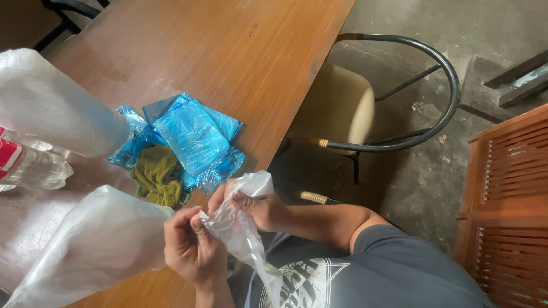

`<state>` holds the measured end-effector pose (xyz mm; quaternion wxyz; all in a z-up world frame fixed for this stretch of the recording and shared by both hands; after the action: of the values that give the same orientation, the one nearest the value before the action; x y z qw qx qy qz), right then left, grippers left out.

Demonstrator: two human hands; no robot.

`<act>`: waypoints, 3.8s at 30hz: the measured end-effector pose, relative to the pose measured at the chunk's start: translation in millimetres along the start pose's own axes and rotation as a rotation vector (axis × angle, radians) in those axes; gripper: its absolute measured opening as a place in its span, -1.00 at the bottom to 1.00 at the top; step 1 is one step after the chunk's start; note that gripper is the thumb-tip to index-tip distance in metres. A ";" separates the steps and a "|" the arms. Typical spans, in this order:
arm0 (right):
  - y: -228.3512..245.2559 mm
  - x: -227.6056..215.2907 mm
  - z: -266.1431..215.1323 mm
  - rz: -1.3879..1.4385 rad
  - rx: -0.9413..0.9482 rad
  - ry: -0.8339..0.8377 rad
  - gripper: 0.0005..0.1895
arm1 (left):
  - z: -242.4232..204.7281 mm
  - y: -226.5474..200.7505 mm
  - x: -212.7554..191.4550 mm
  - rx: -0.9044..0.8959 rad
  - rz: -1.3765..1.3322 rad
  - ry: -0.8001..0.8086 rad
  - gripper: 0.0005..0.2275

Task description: The person places a white item into a clear plastic bag, seals it, and sets it on the table. They then pick up a second clear plastic bag and repeat the process, placing another white item inside and sealing it.

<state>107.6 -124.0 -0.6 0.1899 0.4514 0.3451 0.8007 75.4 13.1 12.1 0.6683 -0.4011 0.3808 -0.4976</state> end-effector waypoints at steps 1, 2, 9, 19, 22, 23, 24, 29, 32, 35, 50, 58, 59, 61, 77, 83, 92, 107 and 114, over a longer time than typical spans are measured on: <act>-4.2 -2.3 -2.3 -0.013 0.025 0.000 -0.60 | -0.6 0.8 -2.3 0.007 0.052 -0.026 -0.84; -8.3 -4.6 -4.3 -0.026 0.049 0.002 -0.61 | -1.0 1.3 -4.6 0.015 0.104 -0.052 -0.85; -19.1 3.9 -6.9 0.001 0.126 0.284 -0.69 | 9.4 -12.3 -13.0 -0.032 -0.829 0.078 -0.88; -85.4 -45.1 15.5 0.417 0.265 0.423 -0.34 | -44.9 33.2 -126.4 0.018 -0.649 -0.212 -0.95; -81.1 -4.7 40.9 0.576 0.255 0.493 -0.31 | -39.1 7.5 -145.5 0.161 -0.700 -0.171 -0.99; -70.3 16.2 55.3 0.627 0.246 0.514 -0.36 | -34.2 1.9 -153.6 0.208 -0.745 -0.188 -0.99; -76.2 11.6 64.7 0.633 0.262 0.542 -0.36 | -23.8 -12.9 -158.3 0.229 -0.732 -0.210 -0.99; -149.7 -40.3 123.5 0.440 0.504 0.197 -0.60 | 20.7 -14.1 -192.9 0.040 -0.544 -0.501 -0.91; -203.5 -56.2 118.4 0.306 0.631 -0.016 -0.72 | 27.3 98.4 -212.5 -0.084 -0.706 -0.631 -0.84; -233.5 -90.6 71.0 0.158 0.726 -0.229 -0.77 | -14.5 235.1 -190.9 -0.345 -0.813 -0.662 -0.85; -316.1 -60.4 -21.4 0.511 0.680 0.170 -0.50 | -65.8 262.4 -160.9 -0.666 -0.487 -0.746 -0.86; -287.9 -127.1 54.5 0.379 0.870 -0.141 -0.42 | -24.6 190.2 -169.0 -0.647 -0.293 -0.489 -0.78; -281.9 -120.4 72.0 0.365 0.827 -0.114 -0.45 | -20.3 176.2 -169.2 -0.633 -0.233 -0.467 -0.79; -275.7 -97.9 98.2 0.347 0.763 -0.067 -0.50 | -23.2 207.2 -173.0 -0.623 -0.197 -0.453 -0.78; -68.0 -21.0 56.8 0.332 0.053 0.490 -0.62 | -55.1 -32.6 -109.8 0.489 0.266 -0.381 -0.94; -42.7 45.9 43.1 0.139 -0.084 0.629 -0.62 | -12.8 -39.8 -57.2 0.120 0.198 0.072 -0.37; -54.0 9.4 31.8 0.056 -0.134 0.581 -0.49 | -10.6 -49.3 -73.6 0.268 -0.189 -0.189 -0.94; -91.9 29.2 8.0 0.053 -0.073 0.367 -0.54 | -35.6 -20.4 -112.5 0.241 -0.167 -0.340 -0.88; -88.7 38.1 13.9 -0.028 0.078 0.083 -0.47 | -46.4 -20.7 -125.8 0.235 -0.294 -0.334 -0.86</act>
<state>99.0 -34.1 -37.3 0.1688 0.4199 0.3897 0.8021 -1.2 124.2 26.9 0.6843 -0.4483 0.1421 -0.5573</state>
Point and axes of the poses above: each hand's wrist, its own z-axis towards the middle knuckle, its own x-axis out of the palm, y = z × x, the point moved 9 cm from there along z, towards the middle knuckle, and after that the axes turned 6 degrees about y, right-handed, at the moved point
